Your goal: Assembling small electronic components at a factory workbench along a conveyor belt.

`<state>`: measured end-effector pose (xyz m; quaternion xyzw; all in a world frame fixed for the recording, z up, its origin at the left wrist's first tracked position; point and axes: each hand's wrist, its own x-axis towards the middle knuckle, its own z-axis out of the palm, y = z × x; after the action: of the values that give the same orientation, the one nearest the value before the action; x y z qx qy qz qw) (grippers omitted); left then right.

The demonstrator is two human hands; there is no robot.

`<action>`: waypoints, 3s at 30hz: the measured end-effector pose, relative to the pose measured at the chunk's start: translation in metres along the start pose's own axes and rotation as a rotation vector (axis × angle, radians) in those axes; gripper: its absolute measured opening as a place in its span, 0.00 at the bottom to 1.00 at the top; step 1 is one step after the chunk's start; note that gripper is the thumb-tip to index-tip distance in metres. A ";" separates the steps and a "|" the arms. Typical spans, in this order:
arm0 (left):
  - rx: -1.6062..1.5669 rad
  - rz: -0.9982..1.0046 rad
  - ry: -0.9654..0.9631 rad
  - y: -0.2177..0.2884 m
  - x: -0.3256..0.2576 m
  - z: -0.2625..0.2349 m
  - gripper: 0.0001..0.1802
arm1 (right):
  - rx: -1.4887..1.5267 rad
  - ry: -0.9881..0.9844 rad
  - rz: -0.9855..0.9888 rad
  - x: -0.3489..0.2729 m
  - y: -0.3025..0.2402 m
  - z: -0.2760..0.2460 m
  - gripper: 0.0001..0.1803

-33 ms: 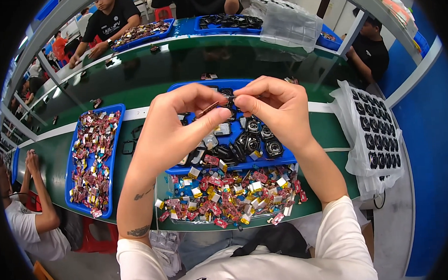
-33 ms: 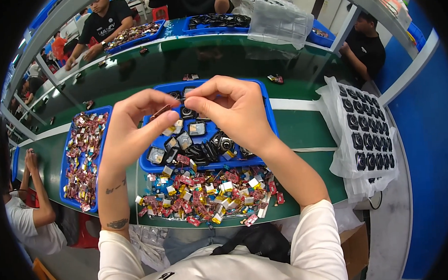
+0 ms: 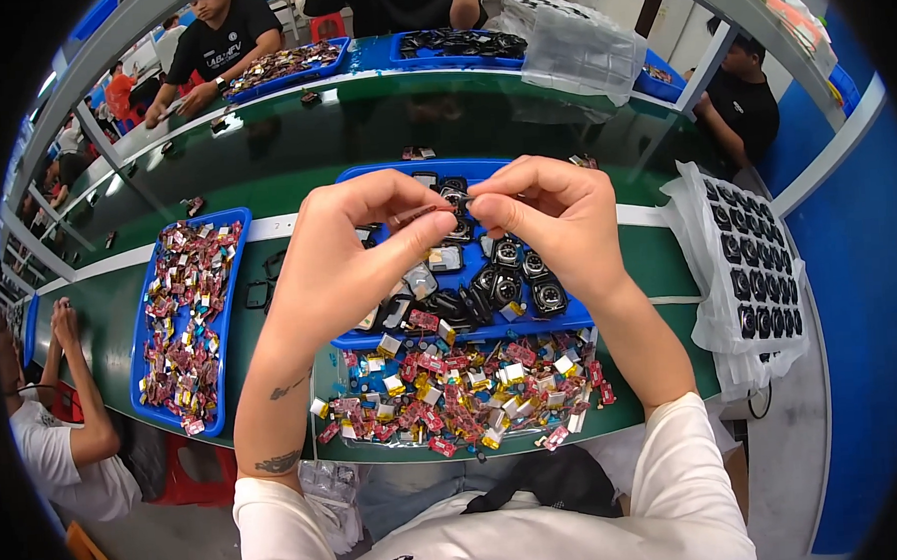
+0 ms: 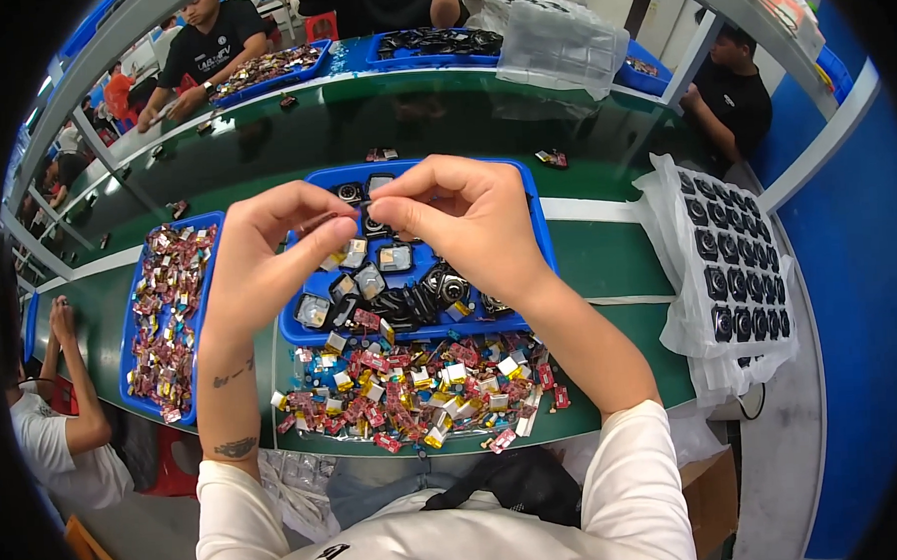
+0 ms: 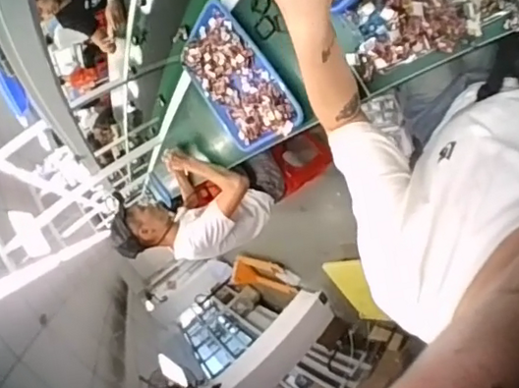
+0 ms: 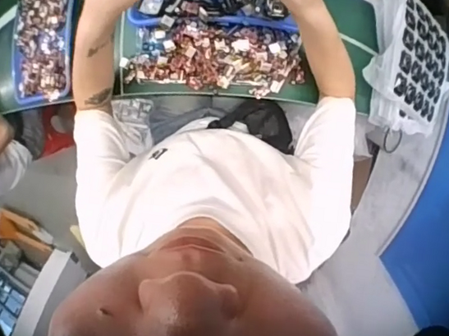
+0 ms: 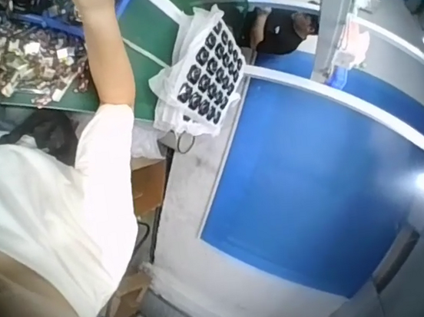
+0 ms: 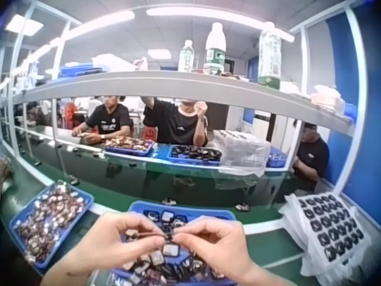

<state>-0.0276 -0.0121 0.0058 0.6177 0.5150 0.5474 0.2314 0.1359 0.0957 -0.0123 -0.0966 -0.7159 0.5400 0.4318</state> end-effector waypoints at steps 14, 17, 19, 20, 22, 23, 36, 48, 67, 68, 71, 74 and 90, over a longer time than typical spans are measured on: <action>-0.157 -0.152 -0.084 0.000 0.001 -0.006 0.05 | 0.414 -0.192 0.298 -0.003 0.003 -0.001 0.11; -0.210 -0.082 -0.062 0.000 0.002 -0.006 0.05 | 0.354 -0.143 0.259 0.003 0.003 -0.007 0.11; -0.197 -0.068 -0.013 0.003 0.002 -0.010 0.06 | 0.057 -0.111 0.086 0.011 0.010 -0.014 0.09; -0.200 -0.059 -0.002 0.003 0.002 -0.013 0.06 | -0.340 -0.069 0.008 0.014 0.016 -0.017 0.07; -0.202 -0.051 0.012 0.004 0.002 -0.016 0.06 | -0.519 -0.125 -0.014 0.011 0.023 -0.018 0.10; -0.207 -0.058 0.026 0.006 0.001 -0.017 0.07 | -0.696 -0.180 -0.041 0.009 0.025 -0.017 0.13; -0.222 -0.061 -0.029 0.003 0.000 -0.015 0.07 | -0.923 -0.909 0.293 0.006 0.029 -0.024 0.23; -0.151 -0.038 0.002 0.004 0.001 -0.012 0.06 | -0.094 -0.370 0.341 0.010 0.014 -0.012 0.17; -0.041 -0.073 0.066 -0.001 0.001 -0.006 0.06 | -0.075 -0.225 0.262 0.002 0.007 0.002 0.17; 0.063 0.023 0.103 -0.005 0.001 -0.002 0.06 | -0.044 -0.220 0.269 0.001 0.006 0.004 0.18; 0.251 0.060 0.093 -0.003 0.000 0.003 0.04 | 0.019 -0.216 0.265 -0.001 0.001 0.008 0.19; 0.356 0.113 0.065 -0.008 -0.001 0.008 0.04 | 0.038 -0.221 0.246 -0.003 0.001 0.007 0.20; 0.394 0.082 0.110 -0.006 -0.001 0.011 0.06 | 0.028 -0.254 0.241 -0.007 -0.004 0.009 0.19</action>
<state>-0.0194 -0.0079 -0.0028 0.6406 0.5984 0.4780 0.0552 0.1351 0.0838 -0.0130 -0.1064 -0.7404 0.6058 0.2713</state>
